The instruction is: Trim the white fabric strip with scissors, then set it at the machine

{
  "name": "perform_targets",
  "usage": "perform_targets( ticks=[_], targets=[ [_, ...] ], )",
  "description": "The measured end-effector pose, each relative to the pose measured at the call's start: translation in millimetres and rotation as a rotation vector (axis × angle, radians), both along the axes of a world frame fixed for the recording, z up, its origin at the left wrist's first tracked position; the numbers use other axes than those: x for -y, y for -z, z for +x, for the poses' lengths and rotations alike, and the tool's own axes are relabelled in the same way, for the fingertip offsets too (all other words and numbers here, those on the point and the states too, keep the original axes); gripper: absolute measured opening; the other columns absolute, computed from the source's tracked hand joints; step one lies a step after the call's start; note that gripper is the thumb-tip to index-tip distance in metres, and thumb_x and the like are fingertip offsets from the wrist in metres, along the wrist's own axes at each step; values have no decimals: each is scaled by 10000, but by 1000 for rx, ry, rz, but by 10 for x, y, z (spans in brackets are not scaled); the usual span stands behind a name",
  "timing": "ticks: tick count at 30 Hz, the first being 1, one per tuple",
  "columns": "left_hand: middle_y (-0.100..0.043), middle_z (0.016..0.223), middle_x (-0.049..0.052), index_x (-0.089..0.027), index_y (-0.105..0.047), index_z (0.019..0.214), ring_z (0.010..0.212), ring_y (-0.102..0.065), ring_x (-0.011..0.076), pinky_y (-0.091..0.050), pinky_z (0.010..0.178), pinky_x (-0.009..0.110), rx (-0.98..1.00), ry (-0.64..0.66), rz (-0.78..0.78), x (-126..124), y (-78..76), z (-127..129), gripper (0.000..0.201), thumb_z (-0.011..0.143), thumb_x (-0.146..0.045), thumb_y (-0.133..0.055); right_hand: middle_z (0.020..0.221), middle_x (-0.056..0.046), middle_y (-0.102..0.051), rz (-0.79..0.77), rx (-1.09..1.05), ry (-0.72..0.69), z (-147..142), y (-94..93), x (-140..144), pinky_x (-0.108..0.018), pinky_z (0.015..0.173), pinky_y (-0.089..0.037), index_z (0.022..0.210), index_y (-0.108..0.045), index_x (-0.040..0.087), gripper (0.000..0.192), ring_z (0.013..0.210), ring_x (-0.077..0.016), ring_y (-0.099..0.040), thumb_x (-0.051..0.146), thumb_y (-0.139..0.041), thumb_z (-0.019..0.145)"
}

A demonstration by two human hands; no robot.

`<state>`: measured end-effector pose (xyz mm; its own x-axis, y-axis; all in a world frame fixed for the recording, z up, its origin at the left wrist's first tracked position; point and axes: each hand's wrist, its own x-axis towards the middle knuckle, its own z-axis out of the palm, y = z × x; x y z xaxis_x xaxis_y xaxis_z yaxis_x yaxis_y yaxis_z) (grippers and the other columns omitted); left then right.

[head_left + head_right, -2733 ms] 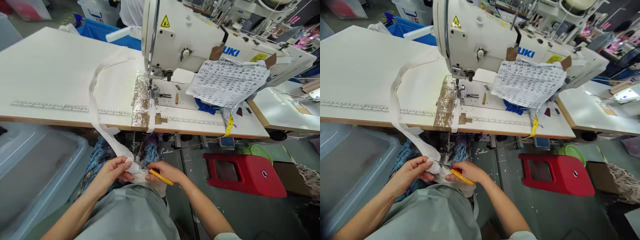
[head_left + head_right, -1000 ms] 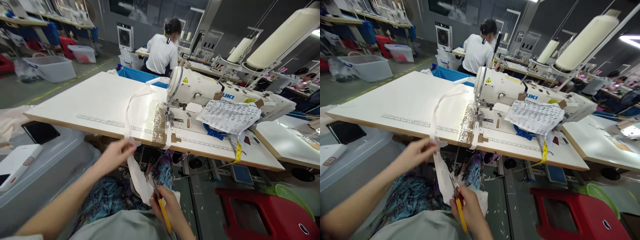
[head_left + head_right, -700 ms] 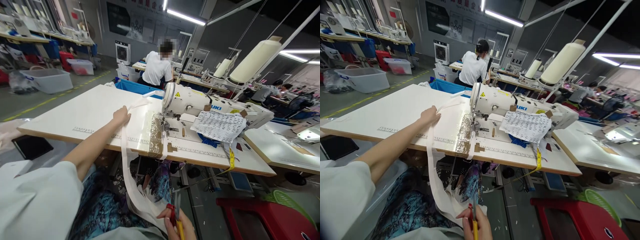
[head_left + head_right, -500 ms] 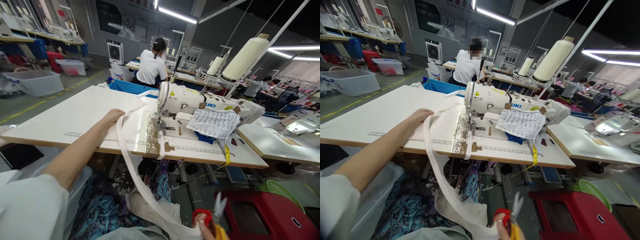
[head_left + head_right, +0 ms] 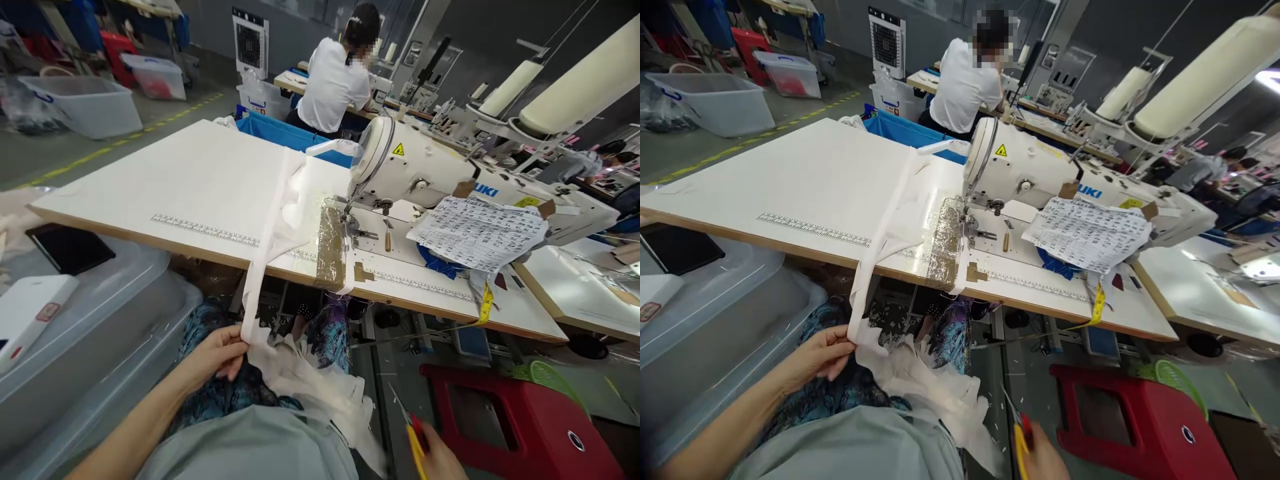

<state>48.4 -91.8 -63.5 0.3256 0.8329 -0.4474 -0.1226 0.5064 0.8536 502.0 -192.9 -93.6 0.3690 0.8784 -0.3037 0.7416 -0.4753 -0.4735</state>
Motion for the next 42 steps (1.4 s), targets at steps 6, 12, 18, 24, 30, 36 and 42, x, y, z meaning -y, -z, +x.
perform_targets(
  ticks=[6,12,18,24,30,36,42],
  targets=[
    [-668,538,18,-188,-496,962,480,-657,190,-499,432,225,34,-117,8,260,-233,291,518,780,-661,-603,674,11,-484,-161,-530,-682,-1298,-439,-675,-255,555,-390,725,-413,217,399,580,-140,-483,584,-505,853],
    [-597,448,-11,-155,-581,796,361,-527,94,-334,335,142,-85,-160,29,364,-241,247,520,742,-666,-656,636,49,-355,-234,-539,-1084,-1813,-696,-1292,-225,509,-266,686,-366,208,431,579,-101,-331,565,-551,839],
    [-647,478,15,-153,-595,808,434,-590,121,-428,404,164,1,-190,-114,431,-201,192,524,676,-639,-740,600,61,-343,-284,-385,-1344,-1991,-562,-1518,-238,515,-224,669,-385,198,385,564,-90,-313,490,-564,845],
    [-704,567,55,-147,-618,803,521,-637,137,-498,502,188,25,-209,-134,427,-237,219,533,672,-648,-742,539,72,-307,-219,-398,-1370,-2095,-582,-1558,-226,476,-201,609,-374,199,424,512,-82,-291,487,-589,833],
    [-723,607,74,-149,-626,765,561,-657,160,-519,552,219,15,-209,-147,432,-200,194,528,643,-644,-766,551,60,-316,1,-46,-1372,-2111,-653,-1487,-245,504,-153,606,-429,195,359,512,-91,-222,389,-628,833],
    [-738,643,78,-152,-635,760,588,-667,160,-527,580,221,2,-195,-137,434,-187,160,517,668,-647,-748,553,51,-379,49,48,-1340,-2142,-670,-1441,-246,512,-147,609,-448,194,410,499,-90,-237,492,-661,792],
    [-737,636,86,-149,-640,734,587,-673,168,-526,574,225,7,-181,-139,411,-197,146,528,655,-659,-748,554,38,-439,76,87,-1356,-2156,-648,-1466,-253,507,-142,620,-493,184,452,491,-89,-305,570,-638,804]
  ],
)
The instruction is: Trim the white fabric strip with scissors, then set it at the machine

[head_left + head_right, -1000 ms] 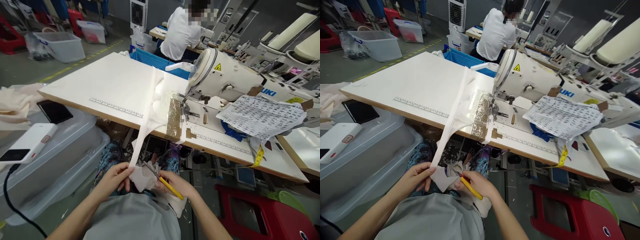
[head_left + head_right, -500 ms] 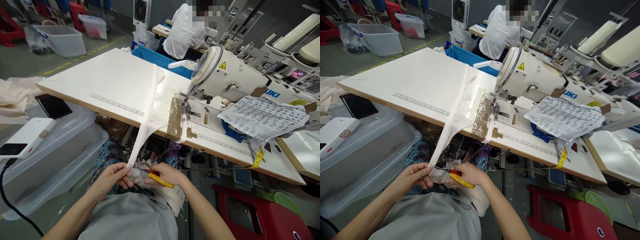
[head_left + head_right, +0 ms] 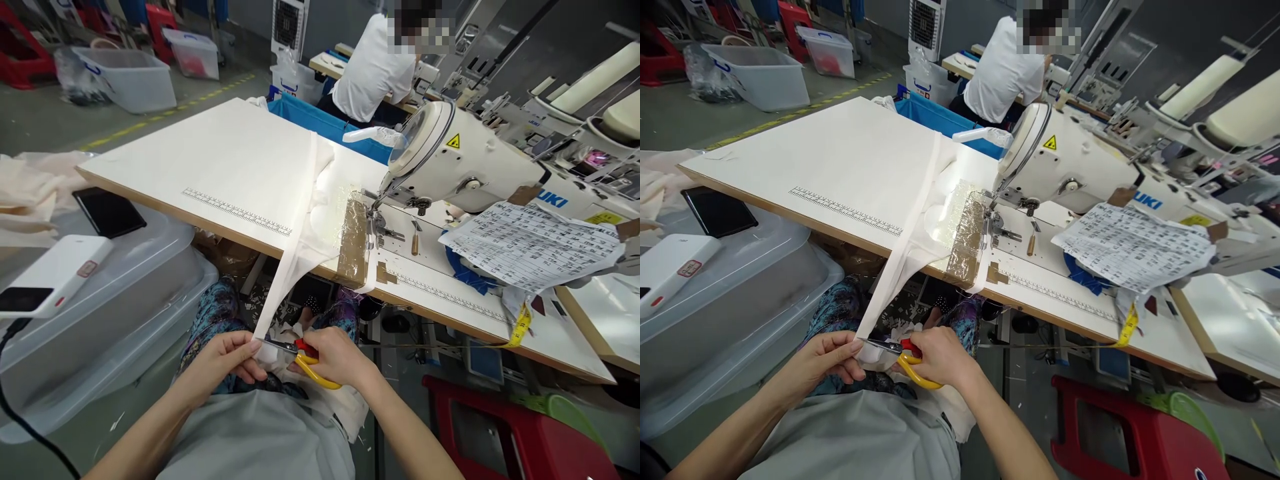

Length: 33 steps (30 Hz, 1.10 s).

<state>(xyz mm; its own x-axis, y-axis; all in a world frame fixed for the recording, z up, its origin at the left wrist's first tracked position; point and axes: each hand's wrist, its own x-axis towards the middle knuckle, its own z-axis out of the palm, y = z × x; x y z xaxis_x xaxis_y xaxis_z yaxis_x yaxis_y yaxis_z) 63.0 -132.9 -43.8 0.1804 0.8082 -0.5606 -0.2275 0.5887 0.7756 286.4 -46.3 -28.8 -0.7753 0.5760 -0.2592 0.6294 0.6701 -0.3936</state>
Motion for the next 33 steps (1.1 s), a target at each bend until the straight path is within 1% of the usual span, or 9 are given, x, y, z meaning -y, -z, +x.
perform_targets(
  ticks=[10,13,17,20,22,26,29,31,33],
  targets=[
    [-729,673,91,-161,-636,819,634,-676,207,-525,604,278,-95,112,7,-11,23,-70,530,710,-678,-671,541,51,-394,-15,-96,79,-35,122,65,-242,497,-158,592,-454,186,414,483,-82,-300,476,-670,794],
    [-722,904,97,-178,-621,1109,665,-647,213,-509,605,312,-446,103,195,-121,91,-232,553,768,-614,-636,544,56,-374,-58,-158,208,99,165,195,-231,497,-176,583,-379,197,435,493,-85,-291,475,-647,782],
    [-617,1111,113,-200,-586,1214,936,-585,256,-480,784,343,-942,-134,573,-502,199,-306,461,857,-490,-552,559,55,-338,-126,-235,340,246,184,397,-232,497,-178,601,-278,214,442,506,-94,-290,455,-601,784],
    [-570,1204,113,-211,-630,1124,1167,-482,293,-414,947,359,-901,-178,688,-802,269,-161,384,835,-459,-579,579,52,-337,-180,-327,399,285,167,491,-232,499,-192,625,-253,224,428,520,-100,-287,429,-586,797],
    [-612,1109,91,-212,-657,959,1112,-519,275,-414,936,330,-834,-184,639,-889,341,-70,315,834,-482,-554,591,47,-366,-220,-383,429,310,154,522,-226,500,-215,639,-261,227,416,531,-105,-309,420,-589,806],
    [-607,661,22,-206,-568,787,643,-582,208,-437,614,268,-811,-227,430,-698,619,-201,361,859,-535,-436,604,41,-397,-247,-442,514,442,153,557,-220,504,-260,648,-320,221,387,549,-110,-334,419,-610,809],
    [-499,460,-25,-233,-493,745,436,-495,207,-350,481,271,-863,-274,263,-374,812,-452,281,756,-508,-549,603,45,-375,-268,-489,571,572,190,581,-221,510,-267,641,-337,213,384,558,-107,-330,432,-588,831],
    [-474,436,-47,-243,-505,813,417,-476,208,-338,480,269,-885,-282,220,-161,804,-507,262,712,-460,-609,598,46,-369,-295,-511,598,623,229,589,-221,507,-264,635,-350,210,390,558,-106,-333,450,-582,835],
    [-459,447,-59,-247,-546,893,425,-465,195,-346,486,259,-815,-221,231,-1,646,-409,274,741,-465,-611,593,45,-376,-326,-520,617,628,267,587,-220,504,-264,636,-383,202,390,556,-105,-340,468,-595,827]
  ],
)
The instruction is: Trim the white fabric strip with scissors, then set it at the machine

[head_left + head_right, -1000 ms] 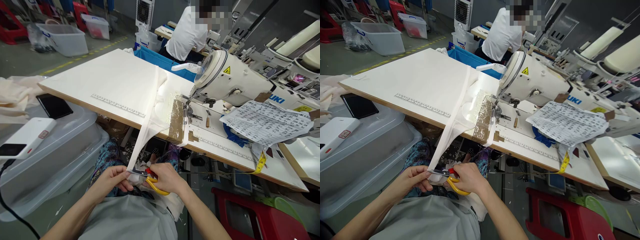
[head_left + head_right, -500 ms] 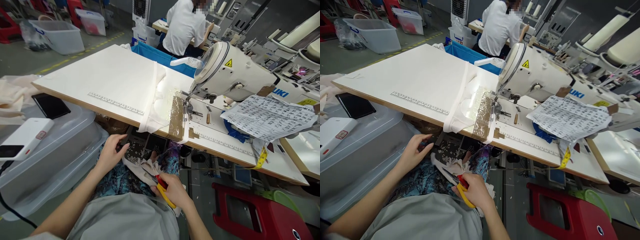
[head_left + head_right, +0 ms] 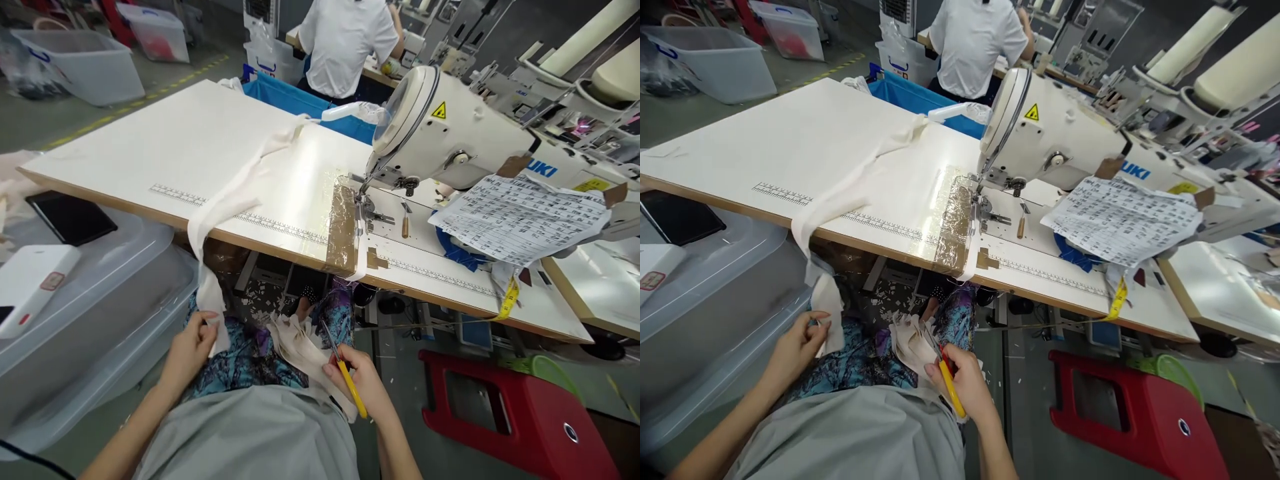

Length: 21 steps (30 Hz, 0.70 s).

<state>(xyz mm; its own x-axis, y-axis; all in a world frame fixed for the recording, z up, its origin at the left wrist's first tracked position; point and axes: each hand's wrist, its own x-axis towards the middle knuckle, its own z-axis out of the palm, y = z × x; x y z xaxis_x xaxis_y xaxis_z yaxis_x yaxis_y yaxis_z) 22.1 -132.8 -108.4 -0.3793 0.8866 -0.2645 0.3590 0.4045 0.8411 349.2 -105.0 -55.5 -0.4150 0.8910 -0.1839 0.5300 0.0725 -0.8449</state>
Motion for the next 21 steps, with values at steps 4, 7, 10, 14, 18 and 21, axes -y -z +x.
perform_targets(
  ticks=[4,7,10,14,18,21],
  targets=[
    [-644,709,37,-212,-630,981,611,-590,205,-468,589,270,462,428,-92,86,-550,429,378,837,-550,-539,586,49,-393,-21,-7,-10,-89,3,-20,-219,509,-264,651,-426,191,388,549,-101,-346,484,-619,817],
    [-665,829,59,-222,-636,1045,698,-588,202,-478,642,270,483,645,-55,19,-841,652,358,866,-512,-527,591,50,-378,-21,7,-34,-146,-66,-16,-219,516,-253,646,-416,190,418,563,-100,-332,519,-613,815],
    [-585,757,49,-221,-661,773,651,-528,183,-413,594,255,41,627,141,-53,-943,728,308,866,-476,-515,595,51,-362,-46,33,-61,-144,-143,26,-219,514,-239,652,-408,192,438,569,-99,-315,553,-593,818],
    [-615,957,86,-197,-631,664,542,-493,130,-389,541,266,-75,569,230,-81,-979,763,380,855,-500,-501,616,46,-389,-25,81,-98,-93,-217,129,-223,519,-233,666,-413,190,448,575,-97,-322,574,-570,836],
    [-617,535,26,-190,-610,798,451,-536,160,-421,487,250,381,630,-52,-38,-1010,826,438,826,-619,-527,625,47,-391,-13,94,-147,-46,-306,228,-221,513,-225,683,-410,193,460,578,-98,-325,597,-553,847],
    [-684,559,51,-170,-598,877,544,-647,192,-487,530,245,598,606,-173,8,-1018,880,525,740,-677,-624,625,47,-386,-25,136,-205,-22,-391,265,-224,510,-223,681,-406,195,469,575,-100,-328,613,-553,835]
  ],
)
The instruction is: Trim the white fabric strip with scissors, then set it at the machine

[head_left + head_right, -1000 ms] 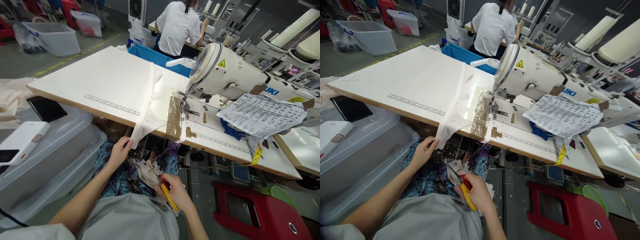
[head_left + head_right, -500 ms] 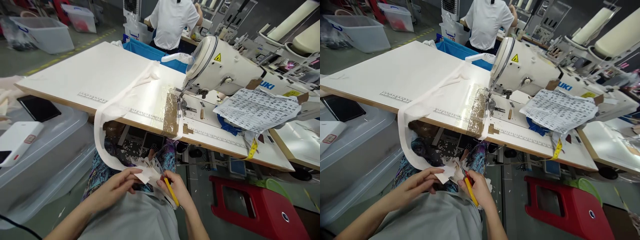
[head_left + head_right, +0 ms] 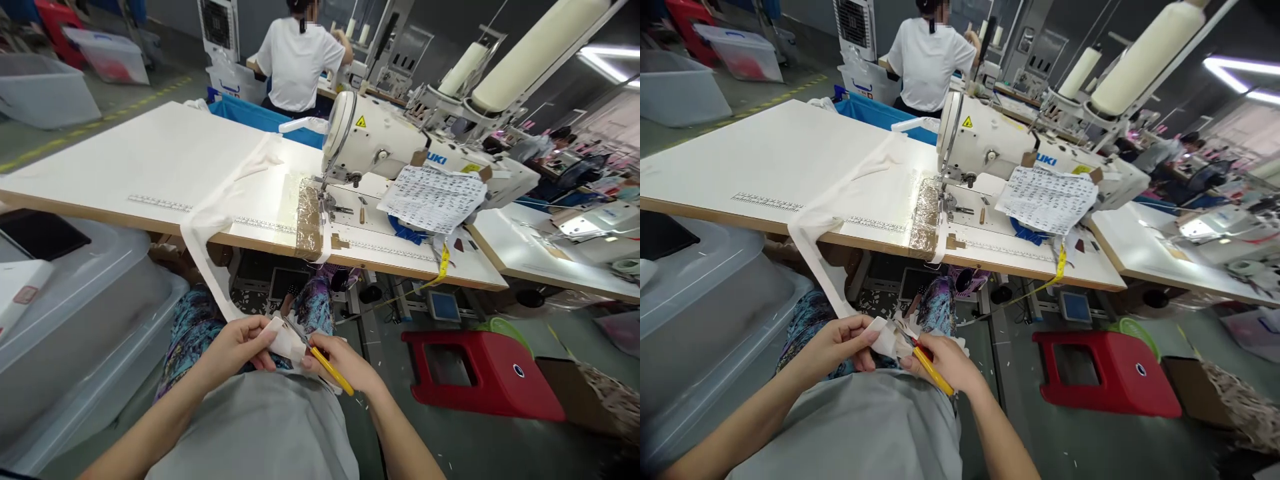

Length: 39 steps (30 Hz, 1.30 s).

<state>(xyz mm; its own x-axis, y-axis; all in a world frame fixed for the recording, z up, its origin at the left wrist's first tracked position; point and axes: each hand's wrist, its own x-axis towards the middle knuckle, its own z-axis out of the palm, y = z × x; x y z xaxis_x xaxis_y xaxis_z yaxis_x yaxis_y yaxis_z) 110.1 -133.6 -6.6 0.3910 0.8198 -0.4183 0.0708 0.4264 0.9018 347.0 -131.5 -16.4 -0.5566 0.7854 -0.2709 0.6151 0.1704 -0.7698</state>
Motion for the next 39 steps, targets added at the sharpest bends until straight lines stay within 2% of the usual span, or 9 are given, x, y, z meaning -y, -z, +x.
perform_targets(
  ticks=[5,9,18,23,29,33,39],
  targets=[
    [-666,519,16,-164,-590,818,488,-639,152,-463,463,195,85,-74,-66,59,23,53,570,638,-690,-718,619,49,-368,-24,65,-69,9,-98,-6,-227,502,-211,656,-399,193,479,563,-95,-303,621,-527,826],
    [-663,515,10,-160,-591,784,482,-627,127,-448,447,168,129,-127,-96,83,41,46,572,598,-675,-759,602,57,-330,-55,89,-92,-17,-93,-33,-226,493,-193,631,-378,193,507,558,-91,-280,641,-528,814],
    [-663,507,15,-167,-578,725,479,-621,123,-442,440,161,156,-167,-134,44,131,46,544,594,-658,-774,577,55,-357,139,290,-114,-90,-57,-96,-243,513,-176,638,-366,202,501,536,-98,-266,624,-573,815],
    [-661,498,23,-165,-577,717,471,-613,123,-440,443,163,150,-181,-157,-32,161,58,549,578,-654,-784,556,53,-359,173,376,-85,-107,-44,-150,-237,509,-176,614,-396,200,491,529,-100,-281,585,-643,792],
    [-655,489,25,-163,-582,715,463,-604,120,-447,452,167,155,-172,-197,-124,252,54,521,618,-639,-769,547,40,-397,188,442,-87,-114,17,-261,-235,504,-175,618,-440,198,475,511,-104,-307,598,-603,815],
    [-653,485,23,-168,-573,704,455,-605,124,-442,448,170,170,-157,-223,-160,318,11,499,628,-618,-776,584,35,-458,218,427,-124,-164,58,-361,-237,510,-170,672,-479,202,436,522,-107,-351,598,-595,811],
    [-673,516,37,-164,-563,733,479,-618,124,-455,485,176,167,-162,-229,-198,385,-7,488,687,-619,-735,522,59,-348,155,307,-62,-240,166,-457,-241,499,-176,585,-398,202,462,492,-95,-290,544,-641,776]
  ],
)
